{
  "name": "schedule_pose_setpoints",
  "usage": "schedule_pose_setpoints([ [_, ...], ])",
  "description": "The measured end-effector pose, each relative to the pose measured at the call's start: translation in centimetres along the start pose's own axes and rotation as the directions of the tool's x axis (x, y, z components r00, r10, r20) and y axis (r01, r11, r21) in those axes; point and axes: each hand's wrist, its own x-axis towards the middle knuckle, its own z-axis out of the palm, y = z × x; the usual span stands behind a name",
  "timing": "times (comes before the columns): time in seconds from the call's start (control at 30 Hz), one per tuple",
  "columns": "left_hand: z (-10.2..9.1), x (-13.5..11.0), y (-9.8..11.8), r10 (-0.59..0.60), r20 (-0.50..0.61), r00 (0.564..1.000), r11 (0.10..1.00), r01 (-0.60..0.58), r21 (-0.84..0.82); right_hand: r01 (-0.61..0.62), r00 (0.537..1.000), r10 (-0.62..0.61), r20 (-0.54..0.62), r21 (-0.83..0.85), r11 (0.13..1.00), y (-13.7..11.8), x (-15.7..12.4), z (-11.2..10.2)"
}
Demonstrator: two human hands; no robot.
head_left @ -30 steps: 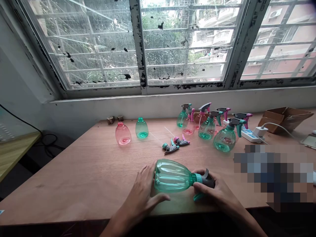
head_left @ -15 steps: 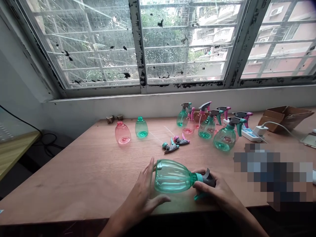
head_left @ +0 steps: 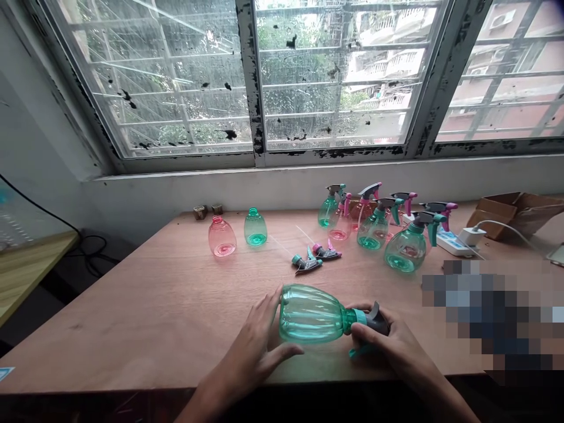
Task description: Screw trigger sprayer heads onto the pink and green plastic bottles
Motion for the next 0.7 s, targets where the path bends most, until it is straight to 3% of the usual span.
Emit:
schedule_pose_setpoints([
  [0.27, -0.08, -0.01, 0.7, 0.049, -0.046, 0.998, 0.999, -0.049, 0.005, 0.009, 1.0, -0.008, -0.023, 0.033, 0.999, 0.37, 0.06, -0.23],
  [0.53, -0.5, 0.36, 0.73, -0.027, 0.035, 0.999, 0.999, 0.025, 0.039, 0.023, 0.999, -0.018, -0.042, 0.124, 0.992, 0.45, -0.03, -0.12],
  [0.7, -0.4, 0.2, 0.93, 0.009, 0.017, 1.0, 1.0, -0.01, 0.022, 0.044, 0.997, -0.035, -0.067, 0.144, 0.989, 0.56, -0.01, -0.07],
])
